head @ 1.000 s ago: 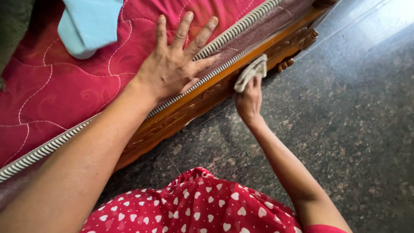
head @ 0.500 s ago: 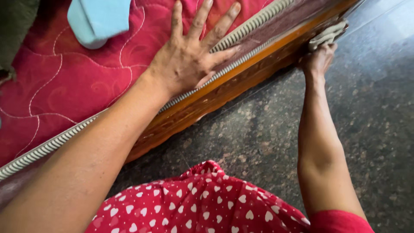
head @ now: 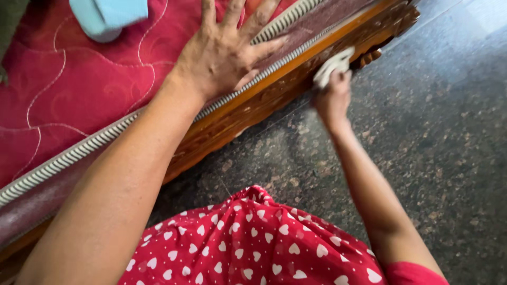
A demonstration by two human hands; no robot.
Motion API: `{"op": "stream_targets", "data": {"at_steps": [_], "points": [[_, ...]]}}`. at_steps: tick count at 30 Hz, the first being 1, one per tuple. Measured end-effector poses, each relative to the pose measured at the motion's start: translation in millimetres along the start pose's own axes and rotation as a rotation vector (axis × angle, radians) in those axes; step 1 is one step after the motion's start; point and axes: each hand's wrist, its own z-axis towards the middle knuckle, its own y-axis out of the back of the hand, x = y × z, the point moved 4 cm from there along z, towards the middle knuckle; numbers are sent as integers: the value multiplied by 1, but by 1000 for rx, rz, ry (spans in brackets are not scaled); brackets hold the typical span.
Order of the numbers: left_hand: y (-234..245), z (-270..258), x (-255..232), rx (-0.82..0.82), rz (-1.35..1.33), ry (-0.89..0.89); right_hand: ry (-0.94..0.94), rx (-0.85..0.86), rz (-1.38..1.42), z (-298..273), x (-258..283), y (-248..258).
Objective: The person sits on the floor and wipes the wooden bed frame with a cloth. They periodically pick up a spray bottle to apply liquid to the cloth and continue wiping the frame's edge and carved details.
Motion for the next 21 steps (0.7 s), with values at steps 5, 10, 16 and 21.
{"op": "stream_targets", "data": {"at_steps": [5, 10, 16, 21], "points": [[2, 3, 2, -34, -23, -9, -194, -105, -237, 88, -101, 19], [-3, 2, 1, -97, -29, 4, -64, -253, -70, 46, 3, 15], [-18, -1, 0, -150, 19, 5, -374, 284, 557, -80, 198, -10], [-29, -2, -2, -148, -93, 20, -716, 228, 1100, -88, 212, -35]]}}
